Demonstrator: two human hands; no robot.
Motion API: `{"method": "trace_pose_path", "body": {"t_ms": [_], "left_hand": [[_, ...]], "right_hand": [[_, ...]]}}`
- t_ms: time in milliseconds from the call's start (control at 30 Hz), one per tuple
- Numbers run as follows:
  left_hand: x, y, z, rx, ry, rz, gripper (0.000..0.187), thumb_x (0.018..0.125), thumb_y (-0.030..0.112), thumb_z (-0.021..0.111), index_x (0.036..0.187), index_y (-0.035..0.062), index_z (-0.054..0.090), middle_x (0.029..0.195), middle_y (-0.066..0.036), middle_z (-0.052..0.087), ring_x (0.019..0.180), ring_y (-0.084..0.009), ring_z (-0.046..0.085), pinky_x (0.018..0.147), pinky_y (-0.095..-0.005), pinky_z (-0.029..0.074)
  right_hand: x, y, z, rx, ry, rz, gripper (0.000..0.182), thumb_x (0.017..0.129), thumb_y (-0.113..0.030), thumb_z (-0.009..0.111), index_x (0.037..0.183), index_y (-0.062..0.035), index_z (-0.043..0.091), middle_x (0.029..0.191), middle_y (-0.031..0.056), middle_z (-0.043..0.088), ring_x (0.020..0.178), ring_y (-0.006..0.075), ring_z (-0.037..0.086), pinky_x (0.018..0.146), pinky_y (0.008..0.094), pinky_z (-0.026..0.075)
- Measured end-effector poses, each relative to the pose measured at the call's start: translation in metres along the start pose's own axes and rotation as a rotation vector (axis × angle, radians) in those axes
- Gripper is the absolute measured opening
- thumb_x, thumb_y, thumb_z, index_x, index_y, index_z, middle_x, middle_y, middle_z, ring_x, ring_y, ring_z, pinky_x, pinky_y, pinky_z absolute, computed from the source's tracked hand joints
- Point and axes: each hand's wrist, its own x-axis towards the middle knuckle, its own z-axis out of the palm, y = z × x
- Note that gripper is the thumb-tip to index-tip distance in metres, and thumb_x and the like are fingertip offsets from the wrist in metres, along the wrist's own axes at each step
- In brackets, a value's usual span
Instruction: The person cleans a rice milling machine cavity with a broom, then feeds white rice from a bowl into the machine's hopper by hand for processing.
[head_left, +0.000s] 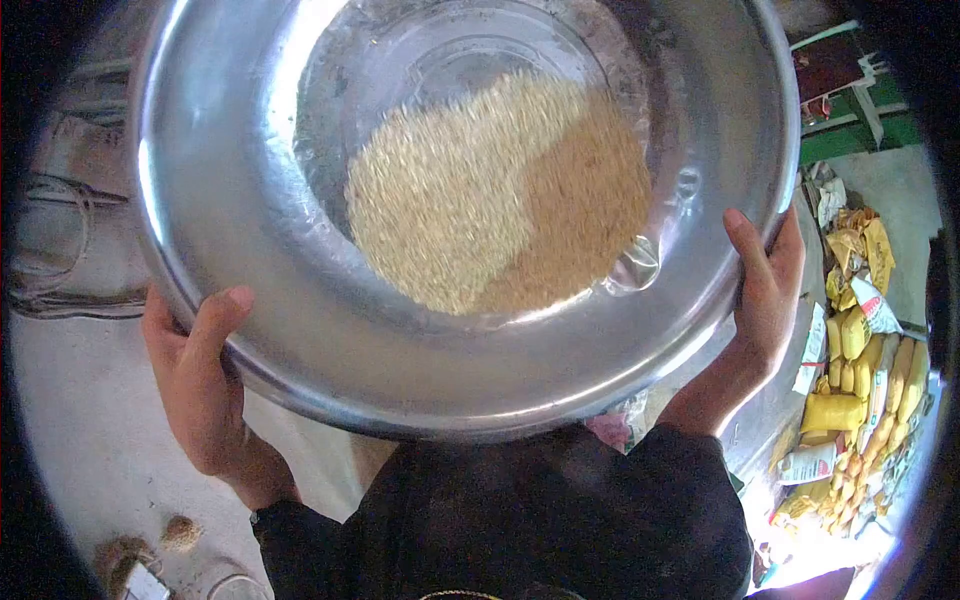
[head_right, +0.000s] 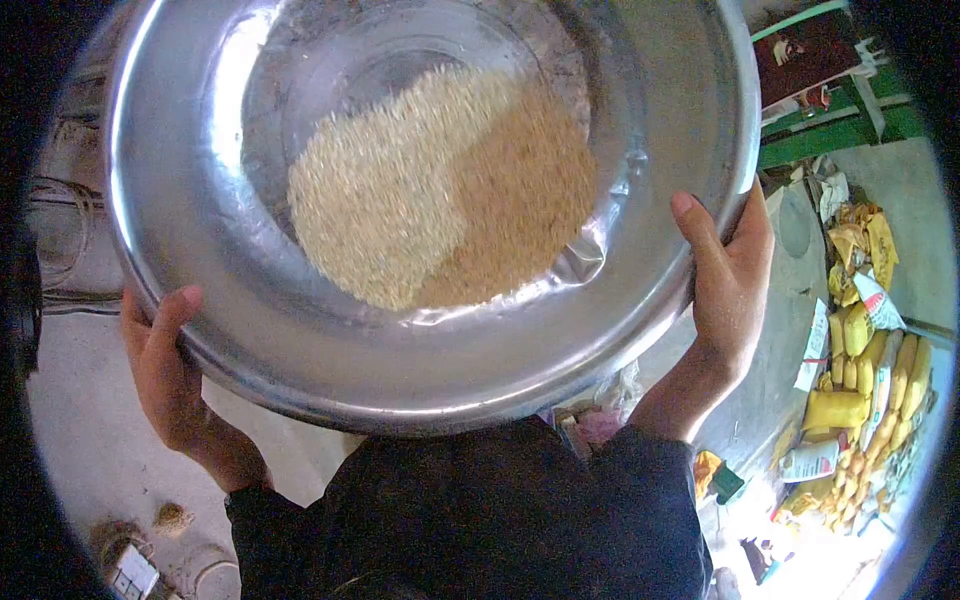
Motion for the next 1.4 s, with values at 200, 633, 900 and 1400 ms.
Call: {"method": "trace_pose_path", "body": {"t_ms": [200,633,900,1400], "left_hand": [[-0.015,0.006,-0.012,0.059,0.080,0.041,0.052,0.065,0.014,0.069,0.111,-0.0068,0.055,0.096,-0.017,0.060,0.089,-0.0245,0.057,0.088,-0.0326,0.039],[0.001,0.011,-0.024,0.128,0.183,0.174,0.054,0.070,0.020,0.070,0.116,-0.0020,0.054,0.104,-0.014,0.057,0.095,-0.0244,0.055,0.091,-0.0316,0.039],[0.003,0.017,-0.023,0.161,0.226,0.226,0.053,0.070,0.019,0.070,0.117,-0.0003,0.055,0.108,-0.014,0.057,0.102,-0.0250,0.054,0.092,-0.0331,0.040],[0.010,-0.001,-0.001,0.147,0.056,0.137,0.037,0.074,0.011,0.065,0.107,-0.0028,0.059,0.098,-0.012,0.061,0.090,-0.0201,0.057,0.088,-0.0295,0.041]], "right_hand": [[-0.017,-0.011,-0.009,0.004,0.069,0.016,0.048,0.079,-0.019,0.069,0.118,0.0024,0.052,0.101,0.0101,0.061,0.091,0.0160,0.056,0.085,0.0275,0.042],[0.012,-0.015,0.020,0.057,0.012,-0.146,0.044,0.084,-0.026,0.067,0.117,-0.0003,0.054,0.098,0.0079,0.063,0.089,0.0136,0.057,0.083,0.0260,0.043],[0.009,-0.010,0.051,-0.247,0.495,-0.844,0.037,0.082,-0.013,0.069,0.114,-0.0001,0.056,0.103,0.0117,0.062,0.098,0.0166,0.057,0.089,0.0316,0.043],[-0.023,0.027,0.129,-0.289,-1.040,-0.330,0.041,0.081,-0.024,0.067,0.113,0.0000,0.058,0.095,0.0140,0.063,0.080,0.0280,0.064,0.074,0.0348,0.052]]}}
